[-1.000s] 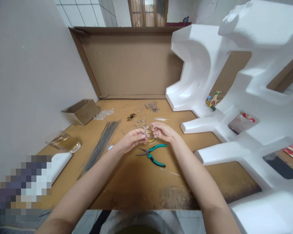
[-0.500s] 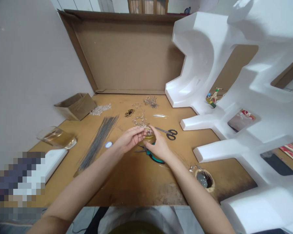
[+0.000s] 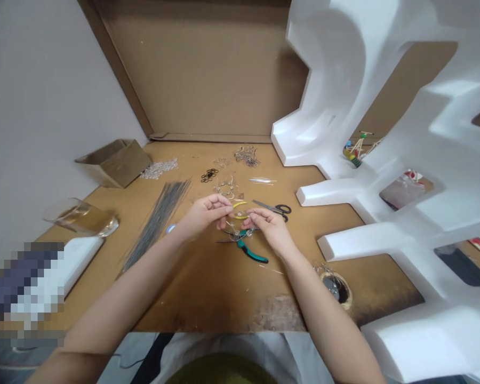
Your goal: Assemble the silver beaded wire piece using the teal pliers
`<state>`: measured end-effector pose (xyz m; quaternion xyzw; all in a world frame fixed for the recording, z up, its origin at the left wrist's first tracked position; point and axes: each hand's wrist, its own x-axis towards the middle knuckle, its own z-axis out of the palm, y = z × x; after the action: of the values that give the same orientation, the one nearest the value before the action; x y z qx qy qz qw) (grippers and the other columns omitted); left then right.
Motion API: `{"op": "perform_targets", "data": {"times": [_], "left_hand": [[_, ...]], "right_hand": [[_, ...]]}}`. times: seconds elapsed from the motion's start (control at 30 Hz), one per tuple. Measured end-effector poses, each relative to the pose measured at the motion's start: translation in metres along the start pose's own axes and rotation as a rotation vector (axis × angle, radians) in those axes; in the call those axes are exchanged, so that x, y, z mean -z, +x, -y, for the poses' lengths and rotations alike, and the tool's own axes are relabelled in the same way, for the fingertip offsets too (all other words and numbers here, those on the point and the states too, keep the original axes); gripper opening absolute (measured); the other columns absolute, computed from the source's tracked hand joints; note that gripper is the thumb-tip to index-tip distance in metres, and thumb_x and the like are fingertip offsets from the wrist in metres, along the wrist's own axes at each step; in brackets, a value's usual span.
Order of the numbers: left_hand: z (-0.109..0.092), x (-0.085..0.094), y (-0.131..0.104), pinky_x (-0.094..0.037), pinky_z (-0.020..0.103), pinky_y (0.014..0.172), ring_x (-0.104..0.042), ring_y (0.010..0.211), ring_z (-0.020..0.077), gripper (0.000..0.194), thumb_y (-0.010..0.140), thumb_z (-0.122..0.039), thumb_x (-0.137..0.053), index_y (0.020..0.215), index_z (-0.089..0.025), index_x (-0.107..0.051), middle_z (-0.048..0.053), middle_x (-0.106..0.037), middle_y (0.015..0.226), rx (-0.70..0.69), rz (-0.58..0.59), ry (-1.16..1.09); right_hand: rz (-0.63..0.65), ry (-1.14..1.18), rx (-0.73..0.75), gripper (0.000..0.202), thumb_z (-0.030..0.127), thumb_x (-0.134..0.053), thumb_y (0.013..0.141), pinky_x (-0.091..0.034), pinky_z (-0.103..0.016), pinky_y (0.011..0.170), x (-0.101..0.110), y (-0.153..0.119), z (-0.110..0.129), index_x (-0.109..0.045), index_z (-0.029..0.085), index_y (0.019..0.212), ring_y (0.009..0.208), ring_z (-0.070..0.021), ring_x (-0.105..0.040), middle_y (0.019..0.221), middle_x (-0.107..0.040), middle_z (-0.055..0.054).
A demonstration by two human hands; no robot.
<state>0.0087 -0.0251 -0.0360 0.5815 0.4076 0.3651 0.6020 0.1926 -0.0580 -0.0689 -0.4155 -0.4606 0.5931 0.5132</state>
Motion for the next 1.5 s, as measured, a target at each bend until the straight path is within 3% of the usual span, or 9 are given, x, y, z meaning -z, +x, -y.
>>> {"op": "perform_targets", "data": {"times": [0.1, 0.17, 0.33, 0.43, 0.7, 0.83, 0.97, 1.33, 1.5], "left_hand": [[-0.013, 0.005, 0.001, -0.037, 0.020, 0.052, -0.049, 0.055, 0.0071, 0.017, 0.074, -0.028, -0.063, 0.084, -0.015, -0.061, 0.000, -0.058, 0.071, -0.236, -0.023, 0.355], [-0.022, 0.008, 0.003, -0.038, 0.020, 0.058, -0.049, 0.065, 0.0084, 0.014, 0.076, -0.027, -0.061, 0.084, -0.016, -0.065, 0.003, -0.059, 0.084, -0.367, 0.040, 0.513], [-0.034, 0.006, 0.007, -0.037, 0.021, 0.061, -0.049, 0.066, 0.0099, 0.018, 0.076, -0.028, -0.061, 0.090, -0.019, -0.068, 0.002, -0.057, 0.082, -0.379, 0.322, 0.713], [-0.032, 0.003, 0.009, -0.036, 0.022, 0.063, -0.049, 0.069, 0.0108, 0.015, 0.078, -0.026, -0.057, 0.086, -0.019, -0.068, 0.001, -0.056, 0.079, -0.410, 0.345, 0.771], [-0.029, 0.013, 0.017, -0.035, 0.020, 0.057, -0.047, 0.060, 0.0080, 0.012, 0.075, -0.026, -0.061, 0.073, -0.014, -0.064, -0.001, -0.056, 0.066, -0.273, 0.275, 0.530], [-0.032, 0.016, 0.015, -0.033, 0.018, 0.048, -0.043, 0.049, 0.0047, 0.013, 0.076, -0.026, -0.060, 0.074, -0.013, -0.060, -0.003, -0.053, 0.057, -0.156, 0.338, 0.393], [-0.032, 0.016, 0.013, -0.038, 0.017, 0.046, -0.051, 0.050, 0.0060, 0.013, 0.078, -0.026, -0.058, 0.079, -0.013, -0.057, -0.001, -0.058, 0.061, -0.073, 0.362, 0.257], [-0.026, 0.018, 0.015, -0.043, 0.020, 0.048, -0.054, 0.048, 0.0093, 0.012, 0.078, -0.026, -0.058, 0.078, -0.014, -0.057, -0.002, -0.056, 0.053, -0.090, 0.302, 0.314], [-0.023, 0.017, 0.016, -0.038, 0.020, 0.048, -0.050, 0.047, 0.0082, 0.012, 0.076, -0.027, -0.059, 0.076, -0.014, -0.058, -0.002, -0.054, 0.052, -0.118, 0.281, 0.373]], "right_hand": [[0.030, 0.085, -0.059, 0.025, 0.035, -0.070, 0.071, -0.049, -0.034, 0.077, 0.005, -0.001, 0.001, -0.067, 0.017, 0.088, 0.071, -0.0165, -0.065, 0.072, -0.068, -0.003], [0.051, 0.128, -0.094, 0.024, 0.034, -0.071, 0.071, -0.049, -0.034, 0.077, 0.008, -0.001, 0.002, -0.067, 0.017, 0.088, 0.070, -0.0164, -0.065, 0.070, -0.068, -0.003], [0.078, 0.160, -0.168, 0.025, 0.034, -0.072, 0.069, -0.050, -0.031, 0.074, 0.010, -0.002, 0.008, -0.068, 0.017, 0.086, 0.068, -0.0155, -0.066, 0.069, -0.067, -0.002], [0.085, 0.160, -0.187, 0.025, 0.032, -0.073, 0.069, -0.050, -0.031, 0.076, 0.008, -0.002, 0.007, -0.068, 0.016, 0.087, 0.067, -0.0145, -0.065, 0.069, -0.068, -0.003], [0.062, 0.078, -0.203, 0.026, 0.035, -0.071, 0.070, -0.050, -0.032, 0.075, 0.006, -0.004, 0.007, -0.067, 0.017, 0.090, 0.067, -0.0153, -0.066, 0.072, -0.070, -0.004], [0.075, 0.033, -0.172, 0.025, 0.034, -0.069, 0.074, -0.050, -0.032, 0.076, 0.004, -0.006, 0.008, -0.067, 0.017, 0.092, 0.070, -0.0157, -0.066, 0.074, -0.070, -0.005], [0.077, -0.004, -0.155, 0.026, 0.034, -0.067, 0.075, -0.049, -0.033, 0.076, 0.002, -0.008, 0.007, -0.065, 0.018, 0.096, 0.072, -0.0162, -0.065, 0.075, -0.070, -0.005], [0.064, -0.002, -0.152, 0.024, 0.031, -0.069, 0.073, -0.050, -0.036, 0.081, -0.001, -0.008, 0.008, -0.065, 0.019, 0.094, 0.077, -0.0178, -0.066, 0.080, -0.070, -0.005], [0.055, 0.005, -0.154, 0.023, 0.031, -0.070, 0.072, -0.050, -0.036, 0.080, -0.004, -0.009, 0.008, -0.064, 0.019, 0.092, 0.077, -0.0183, -0.067, 0.079, -0.071, -0.005]]}}
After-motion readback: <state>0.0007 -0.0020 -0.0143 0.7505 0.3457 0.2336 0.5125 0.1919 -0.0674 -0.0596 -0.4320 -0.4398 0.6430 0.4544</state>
